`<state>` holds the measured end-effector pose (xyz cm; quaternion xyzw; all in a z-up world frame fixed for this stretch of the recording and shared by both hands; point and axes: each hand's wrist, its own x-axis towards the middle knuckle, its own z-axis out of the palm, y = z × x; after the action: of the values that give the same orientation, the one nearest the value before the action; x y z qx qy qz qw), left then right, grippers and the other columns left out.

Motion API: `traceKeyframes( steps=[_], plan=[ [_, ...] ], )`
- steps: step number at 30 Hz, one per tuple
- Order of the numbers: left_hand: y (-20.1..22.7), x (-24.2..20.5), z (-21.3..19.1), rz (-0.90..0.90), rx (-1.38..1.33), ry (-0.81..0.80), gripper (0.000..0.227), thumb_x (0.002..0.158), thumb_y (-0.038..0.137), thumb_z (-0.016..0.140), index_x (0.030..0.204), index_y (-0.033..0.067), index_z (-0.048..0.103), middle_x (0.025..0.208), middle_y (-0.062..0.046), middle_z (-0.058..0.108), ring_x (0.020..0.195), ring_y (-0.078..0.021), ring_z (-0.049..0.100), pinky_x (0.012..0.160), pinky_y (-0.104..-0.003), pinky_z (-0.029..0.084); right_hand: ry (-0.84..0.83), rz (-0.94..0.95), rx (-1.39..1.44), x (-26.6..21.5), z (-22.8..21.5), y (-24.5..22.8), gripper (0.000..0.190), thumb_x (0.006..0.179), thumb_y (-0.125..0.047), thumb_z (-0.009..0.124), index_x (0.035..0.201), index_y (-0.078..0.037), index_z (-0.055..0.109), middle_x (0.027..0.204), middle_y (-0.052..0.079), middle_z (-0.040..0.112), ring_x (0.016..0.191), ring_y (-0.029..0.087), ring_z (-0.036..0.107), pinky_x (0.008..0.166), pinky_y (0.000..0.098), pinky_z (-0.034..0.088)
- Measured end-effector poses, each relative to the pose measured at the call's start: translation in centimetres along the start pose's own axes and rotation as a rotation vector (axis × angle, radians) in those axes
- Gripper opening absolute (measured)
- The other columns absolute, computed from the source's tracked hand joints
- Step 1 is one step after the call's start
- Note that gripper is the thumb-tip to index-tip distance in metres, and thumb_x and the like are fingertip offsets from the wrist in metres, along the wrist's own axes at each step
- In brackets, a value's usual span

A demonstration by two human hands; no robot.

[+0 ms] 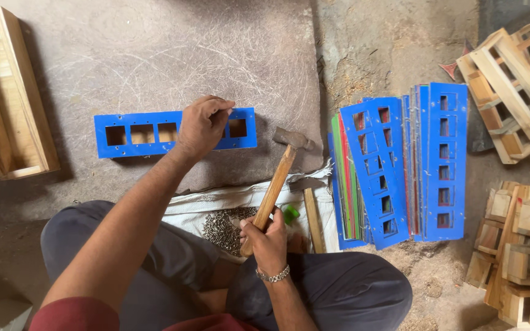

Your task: The person sits on the floor and assembles small wooden frames using blue plastic jigs. They place a wooden piece into the jig, position nails, and hammer them in with a wooden mallet. The person repeats this process for multiple frames, stacking completed units aside.

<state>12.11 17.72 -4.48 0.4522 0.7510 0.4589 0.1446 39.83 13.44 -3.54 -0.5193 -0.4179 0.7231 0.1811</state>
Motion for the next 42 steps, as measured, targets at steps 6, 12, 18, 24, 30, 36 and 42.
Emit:
traceKeyframes(
  steps=[6,12,18,24,30,36,42],
  plan=[
    [-1.0,0.1,0.9,0.019,0.098,-0.02,0.007,0.098,0.011,0.073,0.103,0.009,0.077,0.107,-0.006,0.075,0.097,-0.0209,0.073,0.087,-0.033,0.06,-0.059,-0.007,0.08,0.0,0.2,-0.7,0.033,0.089,-0.003,0.07,0.114,0.001,0.049,0.084,0.011,0.07,0.065,0.016,0.07,0.055,0.0305,0.062],
    [-0.6,-0.3,0.5,0.047,0.061,0.018,0.008,0.094,0.008,0.074,0.101,0.0089,0.078,0.103,-0.007,0.074,0.096,-0.0247,0.071,0.085,-0.037,0.058,-0.132,0.14,0.485,0.1,-0.1,-2.6,0.043,0.095,-0.021,0.057,0.138,-0.02,0.05,0.081,0.008,0.064,0.058,0.015,0.063,0.049,0.0305,0.057],
    [-0.2,-0.1,0.1,0.045,0.034,0.015,0.012,0.091,0.008,0.074,0.102,0.0093,0.079,0.102,-0.007,0.073,0.096,-0.0261,0.071,0.085,-0.037,0.058,-0.127,0.137,0.476,0.9,-0.8,-2.3,0.04,0.106,-0.018,0.053,0.141,-0.009,0.036,0.084,0.006,0.057,0.056,0.012,0.053,0.045,0.0285,0.049],
    [0.0,0.4,-0.1,0.082,0.033,0.056,0.006,0.092,0.009,0.075,0.097,0.0085,0.078,0.101,-0.007,0.073,0.096,-0.0277,0.07,0.084,-0.039,0.057,0.172,-0.192,-0.467,0.1,-0.3,-2.2,0.071,0.105,-0.013,0.063,0.168,-0.005,0.03,0.107,0.03,0.056,0.084,0.034,0.055,0.067,0.0477,0.049],
    [-0.2,-0.1,0.0,0.12,0.017,0.082,0.009,0.092,0.007,0.073,0.101,0.0082,0.076,0.103,-0.008,0.073,0.097,-0.0291,0.07,0.085,-0.041,0.057,0.136,-0.777,-0.865,-0.9,0.4,-4.9,0.067,0.101,-0.021,0.065,0.153,0.01,0.037,0.152,0.033,0.05,0.143,0.04,0.05,0.114,0.044,0.043],
    [-0.3,0.1,0.0,-0.093,-0.052,-0.033,0.036,0.094,0.008,0.07,0.122,0.0046,0.048,0.1,-0.008,0.075,0.089,-0.0266,0.074,0.079,-0.039,0.058,0.061,-0.667,-0.93,0.8,1.7,-6.9,0.062,0.101,-0.023,0.062,0.154,0.002,0.042,0.149,0.025,0.056,0.133,0.036,0.061,0.103,0.0409,0.055],
    [-0.6,0.1,0.1,-0.096,-0.086,-0.015,0.042,0.095,0.007,0.071,0.12,0.0038,0.038,0.1,-0.01,0.076,0.09,-0.0282,0.076,0.076,-0.038,0.061,0.073,-0.676,-1.016,1.4,2.3,-7.4,0.059,0.1,-0.023,0.063,0.154,-0.009,0.045,0.144,0.02,0.061,0.125,0.036,0.066,0.096,0.0415,0.057]
  ],
)
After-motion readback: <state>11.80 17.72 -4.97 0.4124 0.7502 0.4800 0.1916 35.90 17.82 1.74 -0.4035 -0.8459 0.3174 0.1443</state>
